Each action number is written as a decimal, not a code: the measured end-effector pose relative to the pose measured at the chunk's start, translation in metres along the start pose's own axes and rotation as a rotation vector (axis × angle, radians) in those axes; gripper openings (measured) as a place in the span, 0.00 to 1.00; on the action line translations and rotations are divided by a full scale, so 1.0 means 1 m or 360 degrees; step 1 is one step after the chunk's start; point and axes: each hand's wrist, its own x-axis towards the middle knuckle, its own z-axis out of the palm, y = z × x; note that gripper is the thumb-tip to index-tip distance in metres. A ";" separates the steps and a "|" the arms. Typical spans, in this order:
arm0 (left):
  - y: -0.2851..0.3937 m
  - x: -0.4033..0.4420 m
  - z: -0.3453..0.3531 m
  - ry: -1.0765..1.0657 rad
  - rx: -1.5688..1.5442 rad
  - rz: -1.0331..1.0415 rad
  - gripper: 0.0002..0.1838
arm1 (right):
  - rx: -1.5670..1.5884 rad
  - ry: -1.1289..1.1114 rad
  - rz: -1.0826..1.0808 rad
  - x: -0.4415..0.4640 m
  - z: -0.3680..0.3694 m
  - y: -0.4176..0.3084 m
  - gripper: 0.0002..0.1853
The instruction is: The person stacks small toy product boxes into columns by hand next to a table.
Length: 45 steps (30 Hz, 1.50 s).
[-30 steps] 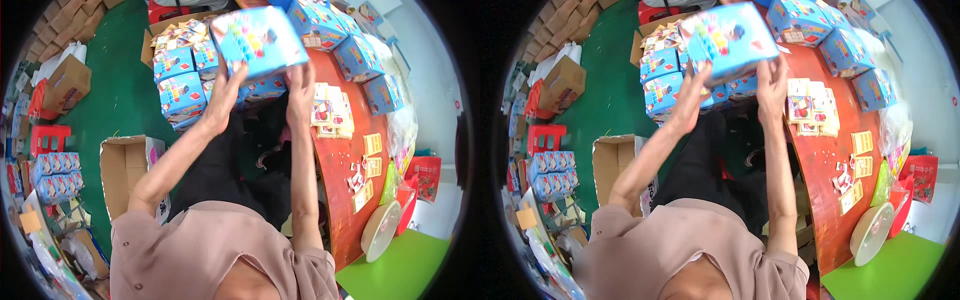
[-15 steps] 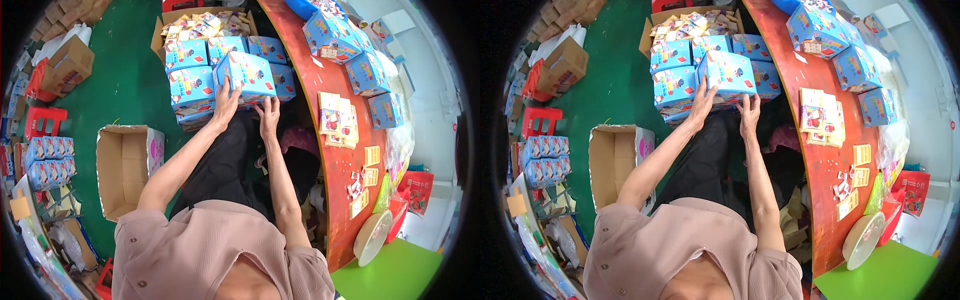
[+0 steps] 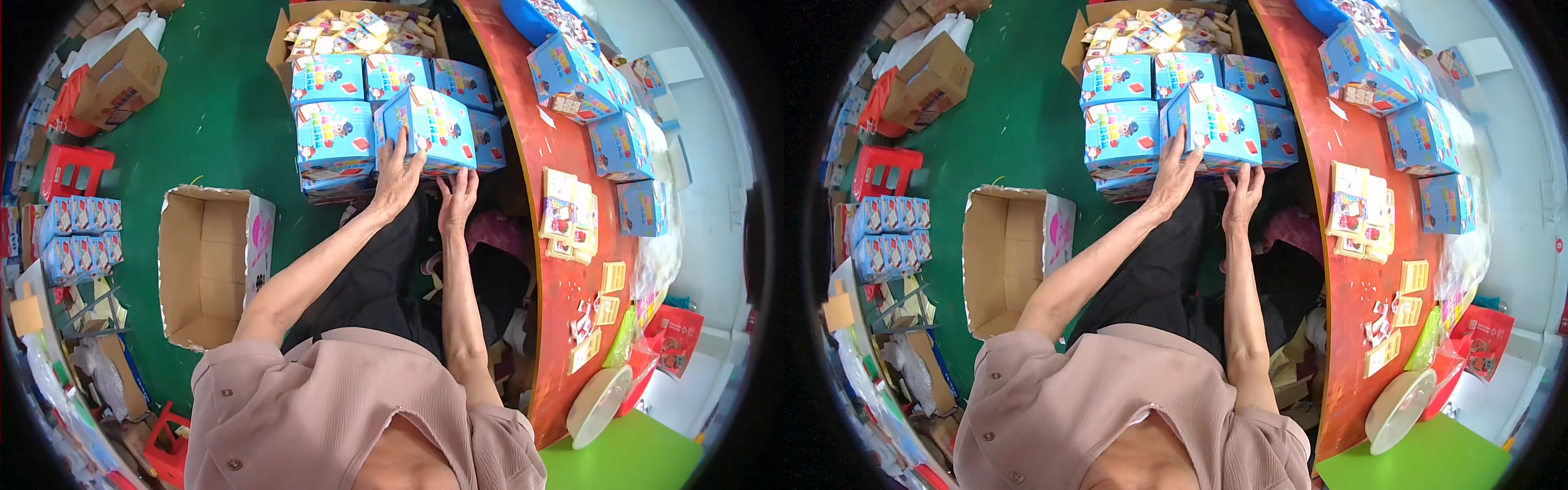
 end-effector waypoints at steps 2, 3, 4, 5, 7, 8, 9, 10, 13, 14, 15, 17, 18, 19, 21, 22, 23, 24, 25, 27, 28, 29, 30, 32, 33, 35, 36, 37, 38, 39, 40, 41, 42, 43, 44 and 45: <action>0.002 0.000 -0.002 -0.0020 -0.0111 -0.0115 0.25 | -0.0045 0.0002 -0.0035 -0.001 0.001 -0.001 0.34; 0.003 0.000 -0.003 -0.0045 -0.0123 -0.0092 0.27 | -0.0061 0.0013 -0.0046 -0.002 0.002 -0.002 0.34; 0.002 0.003 -0.004 -0.0063 -0.0134 -0.0063 0.29 | -0.0075 0.0016 -0.0060 0.001 0.006 -0.005 0.34; 0.001 0.002 -0.005 -0.0075 -0.0129 -0.0060 0.32 | -0.0151 0.0031 -0.0078 0.000 0.007 -0.008 0.33; 0.000 -0.001 -0.003 -0.0081 -0.0146 -0.0160 0.36 | -0.0139 0.0024 -0.0101 -0.002 0.008 -0.015 0.33; 0.000 -0.002 -0.001 -0.0076 -0.0169 -0.0262 0.37 | -0.0147 0.0031 -0.0112 -0.002 0.009 -0.018 0.33; -0.002 -0.003 -0.003 -0.0089 -0.0189 -0.0280 0.37 | -0.0188 0.0012 -0.0107 -0.003 0.009 -0.018 0.33; -0.002 -0.002 -0.007 -0.0109 -0.0313 -0.0363 0.37 | -0.0229 -0.0005 -0.0104 -0.002 0.010 -0.017 0.33; -0.007 0.006 -0.014 -0.0117 -0.0569 -0.0513 0.39 | -0.0258 0.0001 -0.0091 0.005 0.016 -0.012 0.33; -0.011 0.006 -0.014 -0.0099 -0.0454 -0.0461 0.39 | -0.0255 0.0010 -0.0098 0.008 0.018 -0.011 0.33; -0.014 0.006 -0.012 -0.0091 -0.0343 -0.0401 0.40 | -0.0245 -0.0009 -0.0100 0.010 0.021 -0.009 0.32; -0.019 0.009 -0.010 -0.0035 -0.0047 -0.0151 0.43 | -0.0357 -0.0087 -0.0093 0.014 0.022 -0.006 0.27; -0.019 0.009 -0.013 -0.0030 0.0038 -0.0066 0.45 | -0.0414 -0.0109 -0.0178 0.022 0.016 0.009 0.27; -0.017 0.008 -0.018 -0.0034 0.0282 0.0068 0.47 | -0.0610 -0.0035 -0.0327 0.026 0.013 0.026 0.30; -0.013 0.003 -0.027 -0.0096 0.0609 0.0176 0.49 | -0.1026 -0.0108 -0.0416 0.026 0.012 0.031 0.35; -0.011 0.003 -0.032 -0.0205 0.0761 0.0218 0.49 | -0.1265 -0.0118 -0.0564 0.027 0.013 0.033 0.35; -0.012 0.003 -0.035 -0.0329 0.0923 0.0247 0.47 | -0.1233 -0.0105 -0.0591 0.025 0.013 0.034 0.35; -0.013 0.004 -0.037 -0.0446 0.1085 0.0275 0.46 | -0.1202 -0.0097 -0.0620 0.023 0.012 0.035 0.35; -0.026 0.004 -0.036 -0.0466 0.1027 0.0320 0.42 | -0.1190 -0.0025 -0.0687 0.022 0.009 0.039 0.34; -0.049 0.008 -0.035 -0.0517 0.1170 0.0457 0.41 | -0.1157 0.0144 -0.0394 0.010 0.010 0.032 0.33; -0.052 0.010 -0.037 -0.0545 0.1242 0.0522 0.40 | -0.1138 0.0226 -0.0243 0.006 0.009 0.032 0.32; -0.055 0.011 -0.037 -0.0577 0.1283 0.0552 0.39 | -0.1035 0.0298 -0.0262 0.008 0.006 0.043 0.28; -0.058 0.016 -0.036 -0.0560 0.1304 0.0588 0.39 | -0.0902 0.0263 -0.0063 0.013 0.004 0.045 0.26; -0.067 0.019 -0.034 -0.0533 0.1350 0.0649 0.38 | -0.0632 0.0184 0.0341 0.018 0.000 0.046 0.23; -0.071 0.020 -0.031 -0.0510 0.1347 0.0649 0.37 | -0.0595 0.0198 0.0332 0.023 0.001 0.048 0.20; -0.072 0.018 -0.026 -0.0468 0.1341 0.0644 0.36 | -0.0456 0.0190 0.0260 0.029 0.011 0.044 0.20; -0.073 0.019 -0.024 -0.0444 0.1350 0.0624 0.36 | -0.0389 0.0193 0.0224 0.031 0.016 0.043 0.19; -0.073 0.020 -0.021 -0.0421 0.1355 0.0603 0.36 | -0.0372 0.0195 0.0198 0.034 0.017 0.048 0.19; -0.074 0.021 -0.018 -0.0395 0.1361 0.0580 0.36 | -0.0356 0.0195 0.0171 0.037 0.018 0.052 0.19; -0.074 0.021 -0.017 -0.0407 0.1353 0.0570 0.37 | -0.0431 0.0189 0.0173 0.037 0.019 0.056 0.24; -0.073 0.023 -0.017 -0.0418 0.1344 0.0561 0.38 | -0.0479 0.0173 0.0208 0.036 0.018 0.055 0.25; -0.071 0.023 -0.018 -0.0429 0.1335 0.0554 0.38 | -0.0526 0.0159 0.0241 0.034 0.017 0.054 0.25; -0.070 0.023 -0.021 -0.0436 0.1281 0.0528 0.40 | -0.0573 0.0149 0.0268 0.032 0.015 0.052 0.25; -0.061 0.023 -0.029 -0.0447 0.1216 0.0514 0.41 | -0.0575 0.0225 0.0174 0.030 0.012 0.057 0.25; -0.051 0.022 -0.034 -0.0467 0.1131 0.0518 0.42 | -0.0575 0.0096 0.0097 0.020 0.014 0.036 0.26; -0.044 0.021 -0.044 -0.0475 0.1181 0.0559 0.44 | -0.0674 0.0157 0.0039 0.020 0.006 0.043 0.27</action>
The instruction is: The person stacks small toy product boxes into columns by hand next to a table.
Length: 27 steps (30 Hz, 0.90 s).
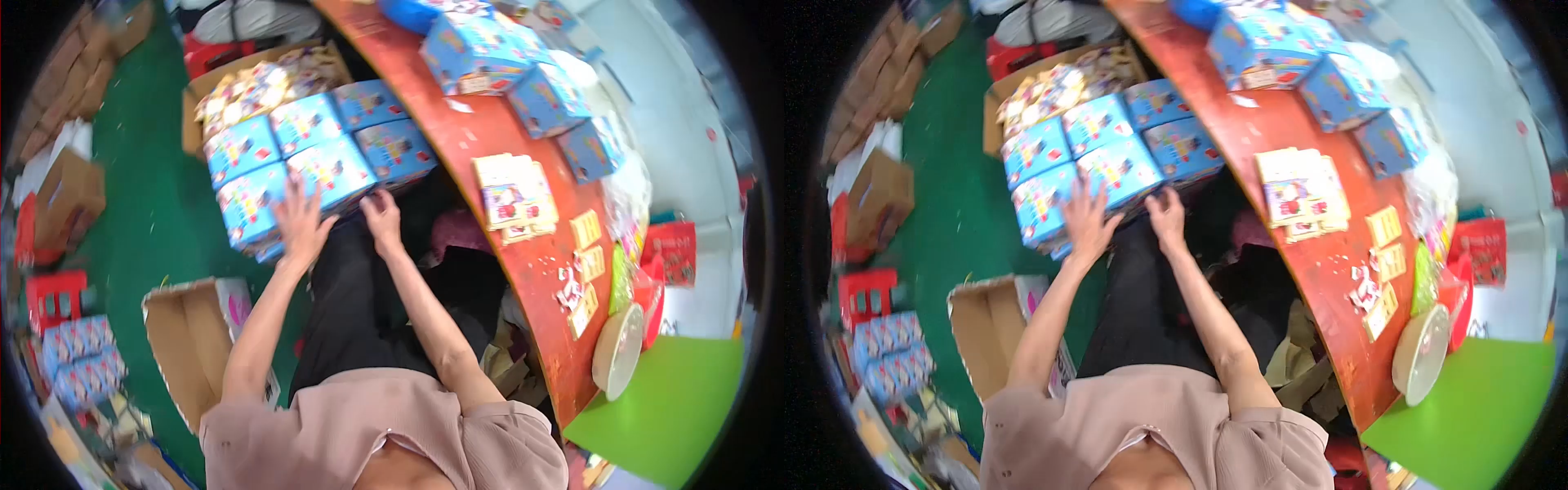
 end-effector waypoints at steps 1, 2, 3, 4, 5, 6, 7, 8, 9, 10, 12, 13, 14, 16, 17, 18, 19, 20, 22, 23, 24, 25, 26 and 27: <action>-0.007 -0.006 -0.010 0.0004 0.0052 0.0041 0.46 | -0.0056 -0.0007 -0.0118 -0.007 -0.008 -0.007 0.27; -0.011 -0.013 -0.017 -0.0031 0.0132 -0.0015 0.47 | 0.0001 -0.0061 -0.0068 -0.016 -0.016 -0.017 0.26; -0.020 -0.021 -0.022 -0.0068 0.0221 -0.0076 0.48 | 0.0050 -0.0141 -0.0100 -0.025 -0.025 -0.026 0.25; -0.043 -0.028 -0.013 -0.0057 0.0293 -0.0028 0.48 | 0.0002 -0.0257 -0.0108 -0.038 -0.036 -0.046 0.22; -0.060 -0.033 -0.003 -0.0045 0.0371 0.0009 0.48 | 0.0037 -0.0388 -0.0099 -0.050 -0.045 -0.061 0.20; -0.064 -0.035 -0.003 -0.0068 0.0377 0.0012 0.48 | 0.0057 -0.0485 -0.0091 -0.064 -0.054 -0.085 0.19; -0.065 -0.036 -0.004 -0.0094 0.0384 0.0011 0.48 | 0.0074 -0.0587 -0.0078 -0.076 -0.064 -0.111 0.18; -0.061 -0.034 -0.004 -0.0125 0.0392 0.0005 0.48 | 0.0030 -0.0639 -0.0149 -0.082 -0.076 -0.132 0.17; -0.051 -0.030 -0.007 -0.0112 0.0294 -0.0030 0.48 | -0.0012 -0.0690 -0.0216 -0.087 -0.090 -0.151 0.16; -0.037 -0.024 -0.015 -0.0100 0.0201 -0.0057 0.48 | -0.0050 -0.0736 -0.0287 -0.092 -0.105 -0.174 0.16; 0.000 -0.005 -0.040 -0.0096 0.0065 -0.0038 0.44 | -0.0400 -0.0537 -0.0558 -0.095 -0.147 -0.234 0.11; 0.020 0.007 -0.048 -0.0071 -0.0232 0.0016 0.44 | -0.0379 -0.0427 -0.0526 -0.087 -0.173 -0.254 0.13; 0.039 0.021 -0.053 -0.0049 -0.0526 0.0068 0.43 | -0.0526 -0.0134 -0.0782 -0.069 -0.203 -0.259 0.12; 0.091 0.051 -0.076 -0.0073 -0.0963 0.0174 0.39 | -0.0473 0.0082 -0.1073 -0.032 -0.268 -0.291 0.13; 0.119 0.066 -0.087 -0.0274 -0.1330 0.0066 0.39 | -0.0167 0.0208 -0.0996 -0.010 -0.301 -0.295 0.14; 0.147 0.082 -0.094 -0.0481 -0.1690 -0.0048 0.39 | -0.0223 0.0429 -0.0937 0.011 -0.336 -0.297 0.14; 0.173 0.096 -0.096 -0.0697 -0.2043 -0.0174 0.38 | -0.0277 0.0648 -0.0868 0.032 -0.373 -0.295 0.14; 0.197 0.109 -0.093 -0.0860 -0.2216 -0.0188 0.39 | -0.0291 0.0814 -0.0923 0.058 -0.413 -0.284 0.16; 0.241 0.134 -0.081 -0.1183 -0.2557 -0.0225 0.41 | -0.0266 0.1091 -0.0843 0.103 -0.483 -0.264 0.20; 0.264 0.144 -0.074 -0.1299 -0.2606 -0.0266 0.43 | -0.0223 0.1203 -0.0703 0.119 -0.512 -0.255 0.23; 0.286 0.154 -0.065 -0.1417 -0.2652 -0.0310 0.44 | -0.0179 0.1312 -0.0557 0.134 -0.533 -0.249 0.25; 0.309 0.163 -0.056 -0.1536 -0.2696 -0.0356 0.46 | -0.0243 0.1335 -0.0570 0.147 -0.546 -0.244 0.27; 0.331 0.171 -0.044 -0.1572 -0.2673 -0.0351 0.46 | -0.0308 0.1358 -0.0583 0.158 -0.558 -0.240 0.28; 0.352 0.179 -0.029 -0.1606 -0.2652 -0.0350 0.46 | -0.0376 0.1376 -0.0594 0.172 -0.568 -0.235 0.29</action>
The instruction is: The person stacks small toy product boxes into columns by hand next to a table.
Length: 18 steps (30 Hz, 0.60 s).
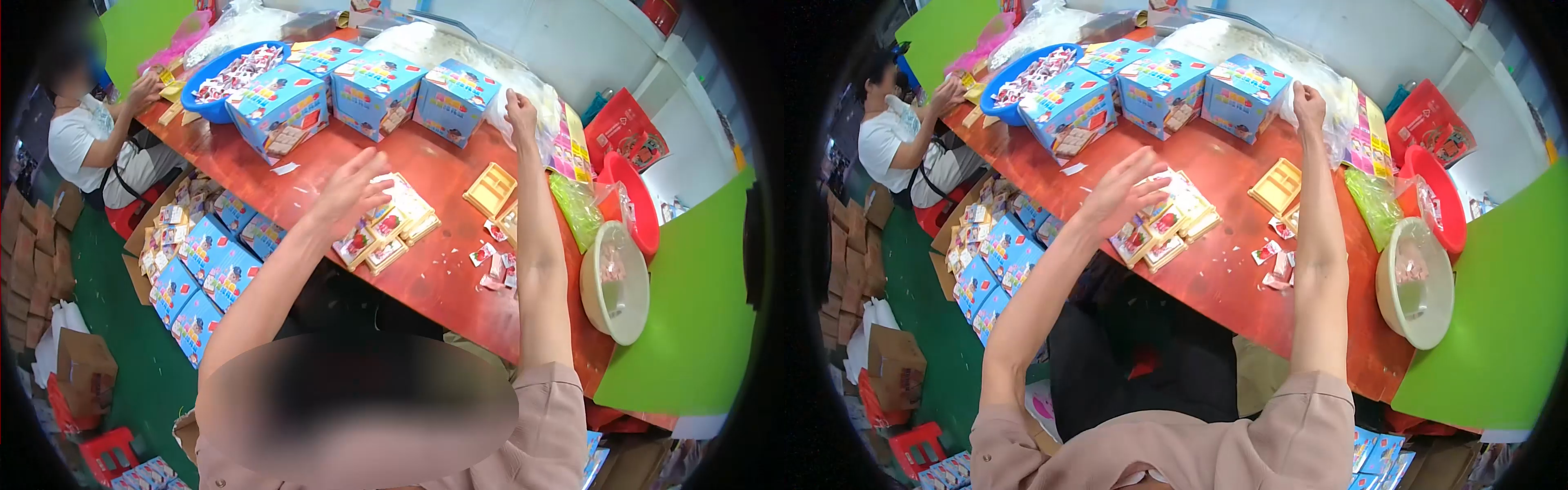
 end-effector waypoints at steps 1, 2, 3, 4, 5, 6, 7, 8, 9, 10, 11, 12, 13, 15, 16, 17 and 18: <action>-0.005 0.023 0.010 -0.0011 0.0010 -0.0028 0.47 | -0.0057 -0.0041 -0.0061 0.013 0.006 0.007 0.31; -0.009 0.044 0.020 0.0002 0.0049 -0.0030 0.47 | -0.0116 -0.0083 -0.0122 0.026 0.012 0.011 0.33; -0.014 0.065 0.029 0.0017 0.0087 -0.0032 0.48 | -0.0176 -0.0129 -0.0183 0.037 0.018 0.015 0.35; -0.017 0.084 0.038 0.0033 0.0126 -0.0033 0.49 | -0.0252 -0.0171 -0.0173 0.047 0.023 0.020 0.37; -0.019 0.101 0.045 -0.0021 0.0157 -0.0056 0.49 | -0.0325 -0.0214 -0.0165 0.056 0.027 0.024 0.39; -0.020 0.116 0.050 -0.0067 0.0187 -0.0076 0.50 | -0.0395 -0.0266 -0.0161 0.063 0.031 0.027 0.42; -0.019 0.127 0.053 -0.0092 0.0215 -0.0088 0.51 | -0.0446 -0.0334 -0.0039 0.071 0.034 0.031 0.46; -0.019 0.140 0.055 -0.0150 0.0207 -0.0104 0.50 | -0.0305 -0.0501 0.0242 0.052 0.029 0.005 0.48; -0.023 0.147 0.058 -0.0188 0.0186 -0.0116 0.50 | -0.0312 -0.0531 0.0192 0.066 0.032 0.024 0.49; -0.023 0.139 0.071 -0.0059 0.0082 -0.0099 0.49 | -0.0319 -0.0598 0.0153 0.061 0.033 0.021 0.45; -0.027 0.143 0.072 -0.0117 0.0085 0.0018 0.48 | -0.0344 -0.0646 0.0076 0.050 0.023 0.012 0.40; -0.034 0.154 0.073 0.0000 0.0108 -0.0042 0.49 | -0.0387 -0.0683 -0.0001 0.043 0.016 0.004 0.37; -0.027 0.146 0.077 0.0087 0.0179 -0.0085 0.52 | -0.0427 -0.0724 -0.0061 0.033 0.007 -0.007 0.33; -0.032 0.142 0.080 0.0153 0.0121 -0.0014 0.62 | -0.0699 -0.0608 -0.0274 0.039 0.007 0.002 0.35; -0.037 0.141 0.080 0.0127 0.0126 -0.0026 0.65 | -0.0758 -0.0668 -0.0341 0.033 0.002 -0.003 0.37; -0.044 0.143 0.079 0.0102 0.0132 -0.0039 0.67 | -0.0926 -0.0613 -0.0376 0.027 0.000 -0.009 0.35; -0.047 0.143 0.080 0.0212 0.0267 -0.0062 0.67 | -0.0881 -0.0667 -0.0253 0.016 0.000 -0.015 0.35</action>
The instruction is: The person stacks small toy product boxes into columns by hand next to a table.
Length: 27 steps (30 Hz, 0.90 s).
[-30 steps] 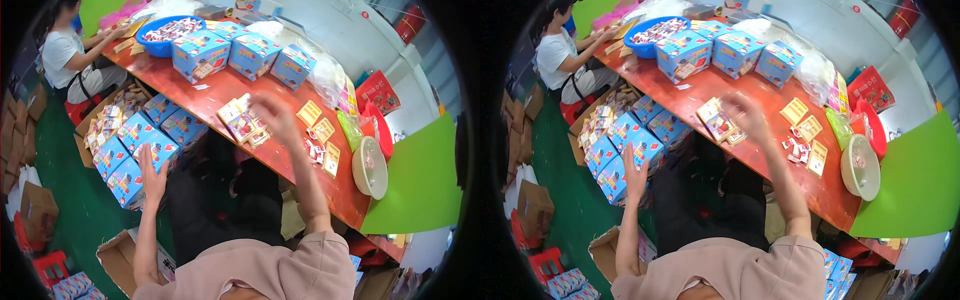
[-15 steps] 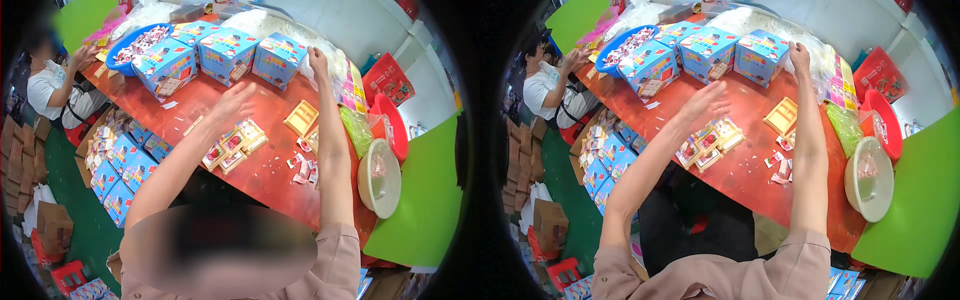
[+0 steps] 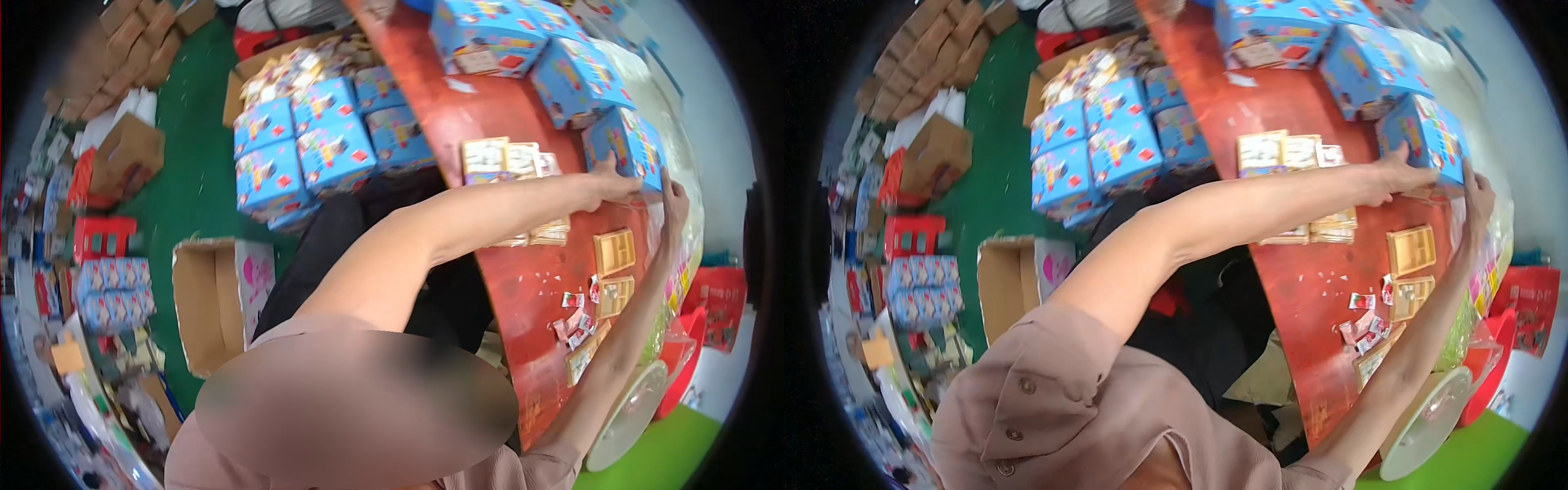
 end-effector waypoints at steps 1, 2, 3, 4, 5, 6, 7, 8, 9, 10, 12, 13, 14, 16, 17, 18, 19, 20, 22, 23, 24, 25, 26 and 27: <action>-0.002 0.000 0.002 0.0108 0.0133 -0.0032 0.66 | 0.0063 -0.0068 0.0098 -0.010 -0.002 -0.007 0.34; -0.001 -0.006 0.004 0.0216 0.0232 -0.0026 0.66 | 0.0115 -0.0132 0.0199 -0.021 -0.004 -0.013 0.34; -0.001 -0.011 0.003 0.0278 0.0181 -0.0061 0.66 | 0.0244 -0.0158 0.0207 -0.035 -0.004 -0.018 0.34; 0.001 -0.017 0.003 0.0332 0.0134 -0.0088 0.66 | 0.0374 -0.0174 0.0217 -0.049 -0.003 -0.023 0.34; 0.005 -0.022 0.003 0.0379 0.0095 -0.0106 0.66 | 0.0509 -0.0179 0.0225 -0.056 -0.002 -0.027 0.34; 0.006 -0.028 0.003 0.0434 0.0126 -0.0085 0.65 | 0.0549 -0.0148 0.0223 -0.062 -0.001 -0.031 0.35; 0.005 -0.033 0.005 0.0486 0.0155 -0.0071 0.64 | 0.0585 -0.0119 0.0228 -0.070 0.000 -0.036 0.36; 0.001 -0.037 0.006 0.0493 0.0063 -0.0011 0.61 | 0.0619 -0.0091 0.0237 -0.077 -0.002 -0.040 0.38; -0.002 -0.041 0.007 0.0496 -0.0028 0.0049 0.59 | 0.0653 0.0053 0.0192 -0.084 -0.003 -0.042 0.37; -0.005 -0.044 0.005 0.0451 -0.0230 0.0160 0.56 | 0.0588 0.0129 0.0031 -0.092 -0.007 -0.048 0.37; -0.016 -0.053 0.009 0.0404 -0.0483 0.0323 0.49 | 0.0471 0.0303 -0.0289 -0.106 -0.021 -0.060 0.37; -0.015 -0.064 0.009 0.0401 -0.0531 0.0392 0.46 | 0.0511 0.0266 -0.0342 -0.122 -0.033 -0.083 0.35; -0.011 -0.072 0.012 0.0391 -0.0575 0.0471 0.42 | 0.0530 0.0301 -0.0384 -0.137 -0.042 -0.101 0.34; -0.004 -0.089 0.018 0.0373 -0.0604 0.0677 0.35 | 0.0570 0.0361 -0.0465 -0.168 -0.058 -0.131 0.33; 0.003 -0.114 0.013 0.0301 -0.0655 0.0768 0.34 | 0.0578 0.0425 -0.0581 -0.184 -0.064 -0.149 0.31; 0.010 -0.139 0.007 0.0232 -0.0711 0.0859 0.34 | 0.0640 0.0451 -0.0600 -0.201 -0.069 -0.167 0.30; 0.017 -0.163 0.001 0.0233 -0.0715 0.0919 0.33 | 0.0709 0.0478 -0.0621 -0.218 -0.071 -0.187 0.29; 0.021 -0.182 -0.005 0.0238 -0.0721 0.0977 0.33 | 0.0779 0.0498 -0.0641 -0.235 -0.069 -0.207 0.28; 0.029 -0.224 -0.025 0.0203 -0.0747 0.1172 0.33 | 0.0981 0.0529 -0.0725 -0.262 -0.060 -0.245 0.26; 0.033 -0.248 -0.039 0.0164 -0.0766 0.1304 0.33 | 0.1073 0.0497 -0.0759 -0.272 -0.051 -0.259 0.25; 0.036 -0.269 -0.054 0.0127 -0.0785 0.1432 0.34 | 0.1165 0.0459 -0.0791 -0.283 -0.040 -0.274 0.24; 0.032 -0.283 -0.071 0.0219 -0.0706 0.1411 0.33 | 0.1190 0.0422 -0.0804 -0.295 -0.028 -0.292 0.23; 0.025 -0.294 -0.090 0.0314 -0.0630 0.1384 0.33 | 0.1214 0.0380 -0.0813 -0.307 -0.013 -0.309 0.22; 0.019 -0.310 -0.107 0.0453 -0.0591 0.1294 0.32 | 0.1198 0.0330 -0.0822 -0.317 0.004 -0.320 0.21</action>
